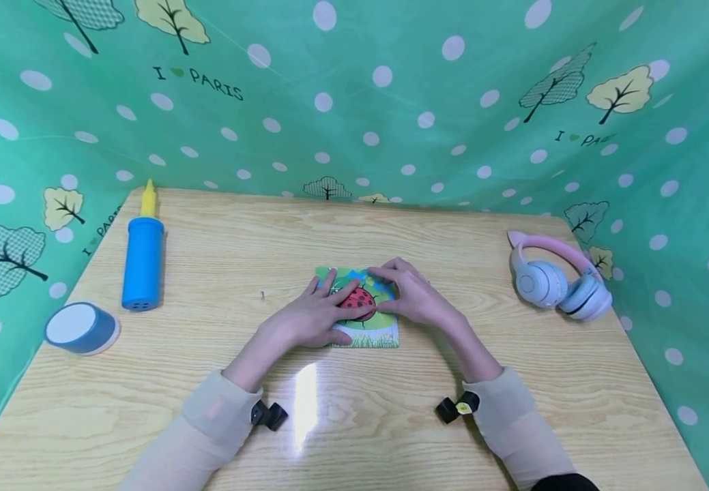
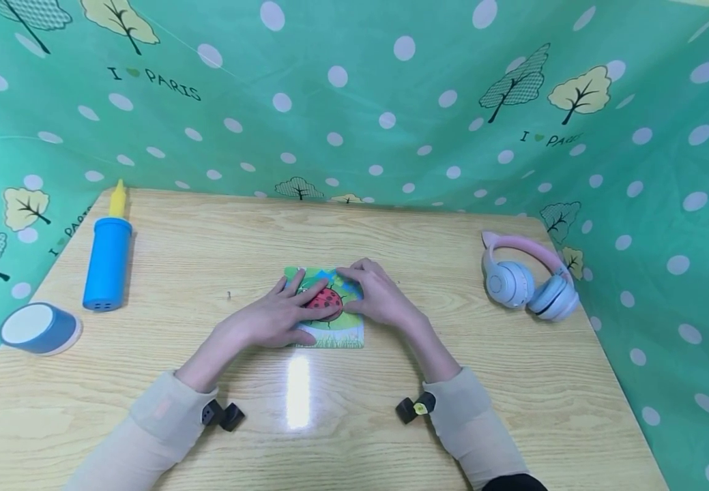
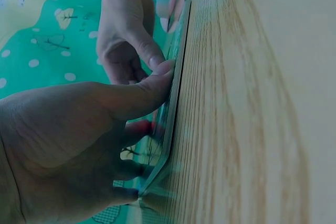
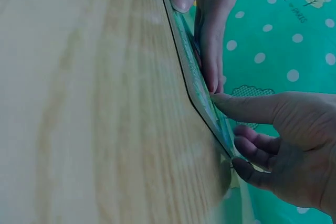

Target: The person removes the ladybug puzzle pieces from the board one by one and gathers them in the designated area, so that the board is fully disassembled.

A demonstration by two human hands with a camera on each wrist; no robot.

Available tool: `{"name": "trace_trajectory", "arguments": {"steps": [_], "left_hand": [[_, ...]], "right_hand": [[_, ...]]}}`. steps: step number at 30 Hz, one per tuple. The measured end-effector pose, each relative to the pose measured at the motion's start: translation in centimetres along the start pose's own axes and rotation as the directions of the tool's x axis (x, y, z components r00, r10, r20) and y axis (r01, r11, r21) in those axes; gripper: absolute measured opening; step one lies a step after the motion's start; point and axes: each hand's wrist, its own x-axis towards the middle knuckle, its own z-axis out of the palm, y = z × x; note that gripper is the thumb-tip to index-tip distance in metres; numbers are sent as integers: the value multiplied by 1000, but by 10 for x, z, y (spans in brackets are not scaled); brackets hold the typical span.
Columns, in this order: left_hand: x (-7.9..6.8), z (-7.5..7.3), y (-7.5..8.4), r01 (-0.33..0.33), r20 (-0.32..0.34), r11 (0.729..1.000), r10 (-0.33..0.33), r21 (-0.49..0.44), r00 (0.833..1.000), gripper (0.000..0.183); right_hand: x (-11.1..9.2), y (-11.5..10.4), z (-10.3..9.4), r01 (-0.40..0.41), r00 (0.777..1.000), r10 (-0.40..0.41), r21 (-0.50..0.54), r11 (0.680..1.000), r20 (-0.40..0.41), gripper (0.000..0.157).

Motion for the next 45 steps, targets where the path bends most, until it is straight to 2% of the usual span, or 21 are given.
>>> {"name": "trace_trajectory", "arguments": {"steps": [6,11,18,23,31,39,45], "left_hand": [[0,0,0,1,4,1000,-1,1,1000,62],[0,-1,1,3,8,1000,-3,3,1000,62],[-1,-1,1,7,0,1000,-7,0,1000,62],[-1,-2,0,4,-4,1000,-4,4,1000,62],[-1,-1,-2,13,-2,1000,-12,8,1000,62],[0,0,0,10,2,1000,-10,-3,1000,63],[0,-2,1,22,6,1000,-22,-8,1000,63]], "right_hand": [[-2,-2,-2,-17,999,14,-66,998,-43,74],[-3,-5,-3,-27,998,19,-157,987,-52,72],[-5,-11,-7,15,997,-32,-246,969,-69,64],[-7,-14,-8,23,998,-41,-287,958,-56,63],[-5,-14,-4,46,996,-65,-293,955,-56,64],[-2,-6,3,39,998,-49,-182,982,-49,67],[-2,-6,3,27,999,-33,-137,990,-39,70]]}}
